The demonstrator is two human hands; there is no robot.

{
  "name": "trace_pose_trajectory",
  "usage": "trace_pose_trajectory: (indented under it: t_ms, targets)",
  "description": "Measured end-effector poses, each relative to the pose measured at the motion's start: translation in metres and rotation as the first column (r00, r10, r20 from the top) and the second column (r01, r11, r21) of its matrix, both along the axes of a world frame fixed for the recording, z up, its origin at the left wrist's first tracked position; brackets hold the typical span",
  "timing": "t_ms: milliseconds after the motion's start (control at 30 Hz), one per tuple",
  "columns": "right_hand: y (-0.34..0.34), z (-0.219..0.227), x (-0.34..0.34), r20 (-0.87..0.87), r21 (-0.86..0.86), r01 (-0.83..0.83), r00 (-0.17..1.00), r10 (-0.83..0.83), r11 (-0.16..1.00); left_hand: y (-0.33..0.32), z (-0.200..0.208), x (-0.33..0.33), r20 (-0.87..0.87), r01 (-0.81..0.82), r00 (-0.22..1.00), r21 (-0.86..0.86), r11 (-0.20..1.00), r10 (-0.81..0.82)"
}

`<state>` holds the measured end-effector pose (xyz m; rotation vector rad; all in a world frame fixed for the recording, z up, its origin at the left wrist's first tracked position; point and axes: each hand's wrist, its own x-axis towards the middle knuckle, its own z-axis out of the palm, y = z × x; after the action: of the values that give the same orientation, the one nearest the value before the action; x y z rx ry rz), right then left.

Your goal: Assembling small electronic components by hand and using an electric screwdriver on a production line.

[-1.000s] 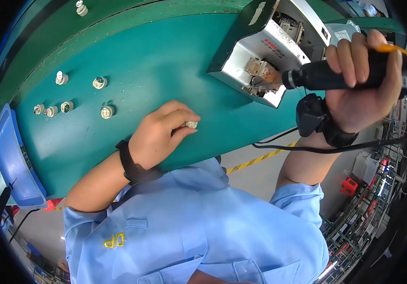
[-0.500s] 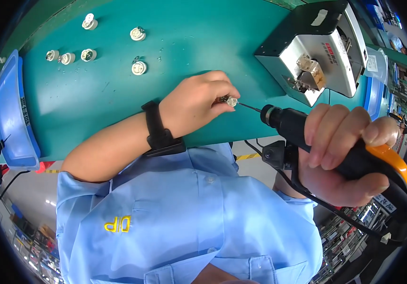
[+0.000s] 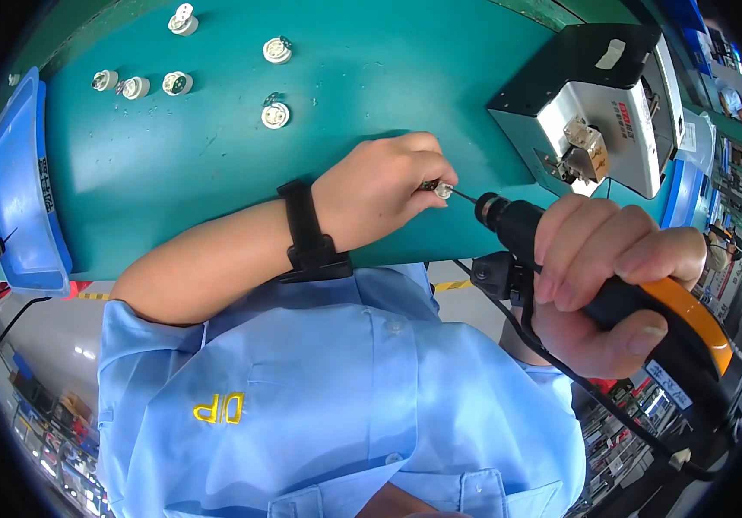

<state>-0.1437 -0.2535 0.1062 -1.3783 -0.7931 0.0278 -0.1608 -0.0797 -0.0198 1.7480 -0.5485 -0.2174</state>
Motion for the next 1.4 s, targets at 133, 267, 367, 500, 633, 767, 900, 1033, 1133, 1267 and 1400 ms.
trace_pose_trajectory:
  t_ms: [133,267,367,500,633,767,900,1033,1133,1267,1400]
  targets:
    - [0.0,-0.004,0.002,0.006,0.003,-0.008,1.0,0.008,1.0,0.0,0.004,-0.001,-0.016,0.0,1.0,0.016,1.0,0.0]
    - [0.001,-0.004,-0.003,0.026,0.039,0.039,0.999,-0.04,0.998,-0.001,0.004,0.0,-0.003,-0.011,1.0,0.009,1.0,0.011]
    - [0.001,-0.001,-0.013,0.019,0.116,0.105,0.994,-0.108,0.988,-0.004,0.01,-0.002,0.045,0.002,0.999,-0.011,1.0,-0.001]
    - [-0.017,0.014,-0.019,0.015,0.077,0.159,0.987,-0.16,0.984,-0.006,0.005,-0.005,0.11,0.02,0.994,0.054,0.998,-0.026]
    - [-0.052,0.055,-0.018,0.009,0.191,0.125,0.992,-0.129,0.974,-0.005,0.01,-0.004,0.048,0.016,0.999,0.119,0.993,-0.021]
    - [-0.064,0.066,-0.007,0.099,0.245,0.353,0.918,-0.385,0.903,-0.008,0.018,-0.002,-0.022,0.024,1.0,0.149,0.989,-0.021]
    - [-0.068,0.045,0.012,0.085,0.162,0.377,0.915,-0.393,0.912,-0.007,0.011,-0.001,0.115,0.026,0.992,0.127,0.992,-0.041]
    - [-0.073,0.04,0.024,0.062,0.12,0.347,0.932,-0.356,0.93,-0.007,0.017,-0.003,-0.028,0.051,0.998,0.087,0.995,-0.048]
    - [-0.078,0.049,0.034,0.002,0.084,0.3,0.954,-0.301,0.95,-0.009,0.018,-0.002,-0.007,0.035,0.999,0.058,0.998,-0.035]
    - [-0.078,0.05,0.055,-0.257,0.159,0.427,0.888,-0.38,0.89,-0.009,0.013,-0.005,0.031,-0.008,0.999,0.066,0.998,0.006]
    - [-0.06,0.031,0.034,-0.364,0.236,0.392,0.884,-0.294,0.889,-0.007,0.006,0.0,0.0,0.0,1.0,0.069,0.998,0.0]
